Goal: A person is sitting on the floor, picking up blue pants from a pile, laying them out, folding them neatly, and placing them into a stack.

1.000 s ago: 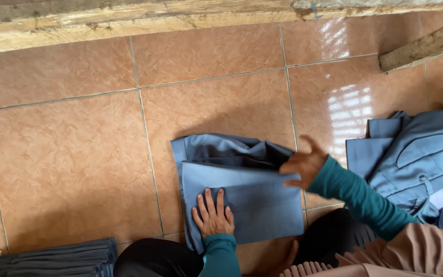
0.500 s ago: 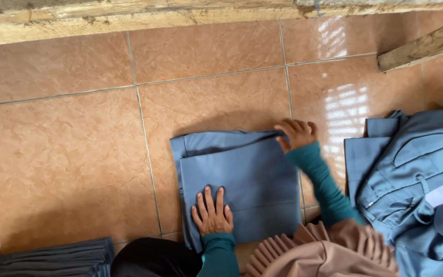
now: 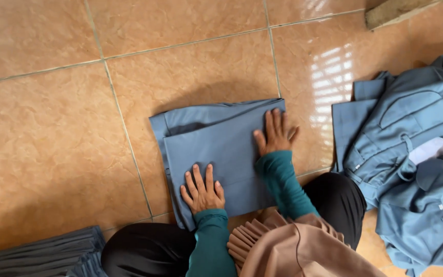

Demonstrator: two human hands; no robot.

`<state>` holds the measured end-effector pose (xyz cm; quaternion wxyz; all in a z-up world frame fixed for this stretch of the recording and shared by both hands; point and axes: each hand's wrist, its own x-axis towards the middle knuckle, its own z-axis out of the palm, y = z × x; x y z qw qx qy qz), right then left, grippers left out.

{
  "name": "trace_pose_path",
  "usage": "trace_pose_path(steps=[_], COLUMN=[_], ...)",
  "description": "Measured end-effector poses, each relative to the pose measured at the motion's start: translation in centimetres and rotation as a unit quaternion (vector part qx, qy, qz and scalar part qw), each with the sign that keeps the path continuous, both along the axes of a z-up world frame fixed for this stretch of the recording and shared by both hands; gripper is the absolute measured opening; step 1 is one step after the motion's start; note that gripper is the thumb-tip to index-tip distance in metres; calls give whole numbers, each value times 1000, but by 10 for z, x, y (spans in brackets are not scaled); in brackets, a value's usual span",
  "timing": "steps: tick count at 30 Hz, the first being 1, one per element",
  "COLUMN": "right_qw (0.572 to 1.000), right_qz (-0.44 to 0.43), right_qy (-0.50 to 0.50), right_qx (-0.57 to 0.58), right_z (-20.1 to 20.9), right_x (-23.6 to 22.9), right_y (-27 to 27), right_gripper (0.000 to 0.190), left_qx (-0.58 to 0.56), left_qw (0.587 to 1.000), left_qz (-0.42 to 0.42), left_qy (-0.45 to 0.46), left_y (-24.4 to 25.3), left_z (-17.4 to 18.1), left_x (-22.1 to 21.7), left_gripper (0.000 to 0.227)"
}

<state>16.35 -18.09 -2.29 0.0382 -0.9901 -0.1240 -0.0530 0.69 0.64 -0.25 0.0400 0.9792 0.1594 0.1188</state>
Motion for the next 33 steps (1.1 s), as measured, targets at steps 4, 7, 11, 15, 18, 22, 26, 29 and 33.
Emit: trace_pose_path(steps=[4,7,11,15,18,22,26,29,33], right_qw=[978,996,990,997,969,986,993,996,988], right_qz=[-162,-64,60,-31,-224,-156,30,-54,-142], right_qy=[124,20,-12,29,98,43,44,49,51], right_qx=[51,54,125,60,44,48,105,50,38], right_z=[-5,-5,-6,17,-10,0,30,13,-3], right_x=[10,-37,-125,-124,-128,-123,-141,-129,-129], right_y=[-3,51,90,6,-32,0,57,8,-17], right_gripper=[69,72,65,63,64,69,65,62,60], left_qx=[3,-8,-18,-8,9,12,3,5,13], left_qw=[1000,1000,999,1000,1000,1000,1000,1000,1000], left_qz=[2,6,0,-3,-6,0,-3,-4,-12], left_qy=[-7,16,47,14,-7,-9,-2,-14,-19], left_y=[-2,-1,-1,-1,-2,-1,-1,-2,-2], left_z=[-1,-4,-16,4,-1,1,5,-2,-2], left_x=[0,-3,-13,-2,-3,3,-1,-1,-2], left_gripper=[53,53,55,52,52,52,52,52,52])
